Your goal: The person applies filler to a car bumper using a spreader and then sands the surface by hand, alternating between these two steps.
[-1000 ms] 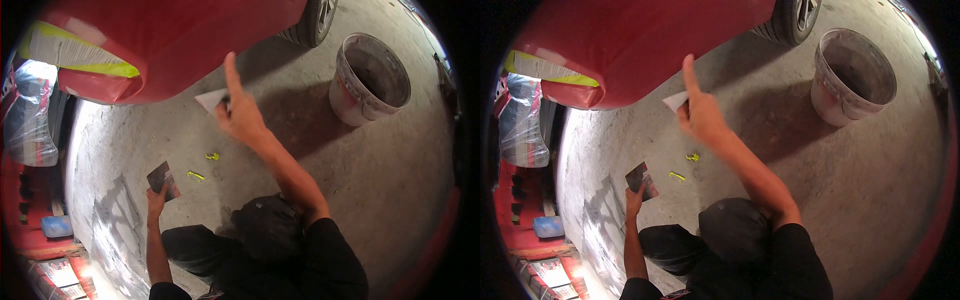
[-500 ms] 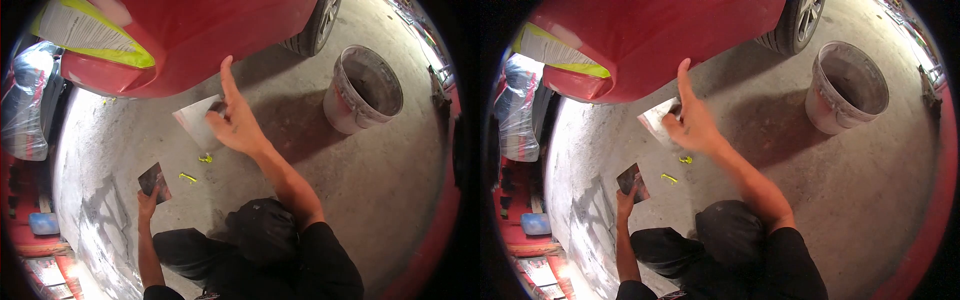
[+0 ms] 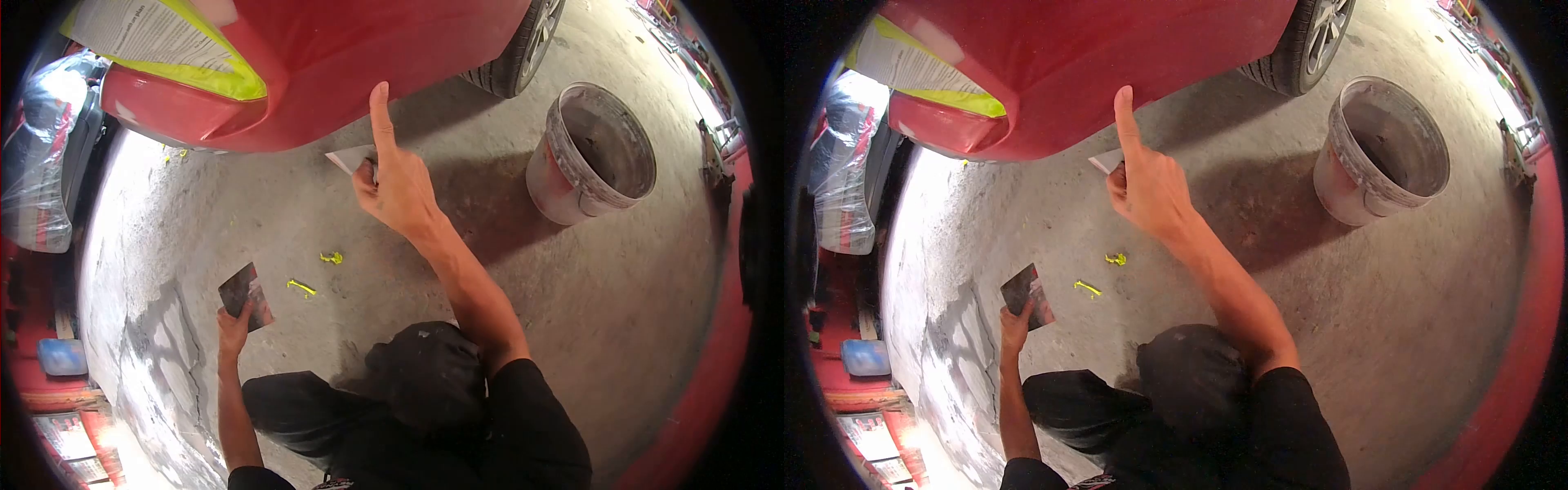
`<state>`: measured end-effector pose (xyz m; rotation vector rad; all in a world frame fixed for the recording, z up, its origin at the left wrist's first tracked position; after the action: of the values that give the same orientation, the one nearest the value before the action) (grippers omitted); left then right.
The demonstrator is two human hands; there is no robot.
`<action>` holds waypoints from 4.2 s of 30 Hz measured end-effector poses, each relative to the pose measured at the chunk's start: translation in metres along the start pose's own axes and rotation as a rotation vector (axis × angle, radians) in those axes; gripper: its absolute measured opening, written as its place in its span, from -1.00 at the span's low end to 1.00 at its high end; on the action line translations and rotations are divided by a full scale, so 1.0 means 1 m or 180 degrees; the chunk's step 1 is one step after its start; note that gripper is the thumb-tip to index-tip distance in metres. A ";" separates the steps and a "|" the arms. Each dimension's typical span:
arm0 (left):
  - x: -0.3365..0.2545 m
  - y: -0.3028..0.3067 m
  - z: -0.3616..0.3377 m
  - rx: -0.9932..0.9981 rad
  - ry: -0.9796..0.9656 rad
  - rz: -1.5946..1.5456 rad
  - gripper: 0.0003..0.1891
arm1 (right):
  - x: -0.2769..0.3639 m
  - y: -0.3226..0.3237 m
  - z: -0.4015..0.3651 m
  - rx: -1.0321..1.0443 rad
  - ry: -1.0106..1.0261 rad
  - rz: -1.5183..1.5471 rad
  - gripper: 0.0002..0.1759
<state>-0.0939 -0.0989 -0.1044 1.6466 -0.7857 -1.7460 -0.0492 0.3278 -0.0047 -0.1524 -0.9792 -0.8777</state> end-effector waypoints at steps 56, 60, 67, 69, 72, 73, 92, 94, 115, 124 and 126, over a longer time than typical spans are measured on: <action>-0.144 -0.007 -0.047 -0.0801 0.0825 -0.5125 -0.74 | 0.115 -0.036 -0.059 0.1376 0.0594 0.1209 -0.67; -0.122 0.029 -0.047 -0.1110 0.0669 -0.5285 -0.79 | 0.094 -0.073 -0.087 0.2261 0.2503 -0.0734 -0.62; -0.092 0.055 -0.061 -0.0780 0.1048 -0.2925 -0.62 | 0.183 -0.094 -0.078 0.1869 0.3281 -0.0993 -0.57; -0.084 0.048 -0.056 -0.1211 0.0510 -0.3716 -0.67 | 0.169 -0.108 -0.092 0.2138 0.3593 -0.0975 -0.61; -0.082 0.053 -0.063 -0.1268 0.0591 -0.3839 -0.70 | 0.163 -0.113 -0.106 0.2635 0.3545 -0.0517 -0.58; -0.083 0.053 -0.063 -0.1390 0.0727 -0.3736 -0.70 | 0.158 -0.110 -0.103 0.2942 0.3638 -0.0358 -0.58; -0.047 0.099 -0.059 -0.1413 0.0642 -0.5533 -0.69 | 0.143 -0.183 -0.104 0.2102 0.3061 -0.0647 -0.48; -0.052 0.088 -0.063 -0.1084 0.0953 -0.5590 -0.69 | 0.140 -0.177 -0.083 0.1957 0.1160 0.0079 -0.45; -0.035 0.055 -0.034 -0.0859 0.2081 -0.5720 -0.64 | 0.373 -0.180 -0.125 0.4873 0.1366 0.2926 -0.50; -0.001 0.133 -0.073 -0.1287 0.1859 -0.5973 -0.71 | 0.411 -0.170 -0.145 0.5991 0.0009 0.4461 -0.53; 0.008 0.144 -0.078 -0.1536 0.1713 -0.5867 -0.73 | 0.409 -0.169 -0.141 0.5910 -0.0092 0.4516 -0.54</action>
<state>-0.0120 -0.1987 -0.0033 2.3009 1.8280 -1.8026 0.0280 -0.0884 0.1876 0.6779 -1.0396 1.4341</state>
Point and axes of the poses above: each hand's wrist, its own z-axis towards the middle knuckle, its own y-axis out of the back of the hand, x = y × z, the point moved 3 cm from there along z, towards the middle knuckle, and after that the axes turned 11 degrees about -x, right-handed, at the moved point
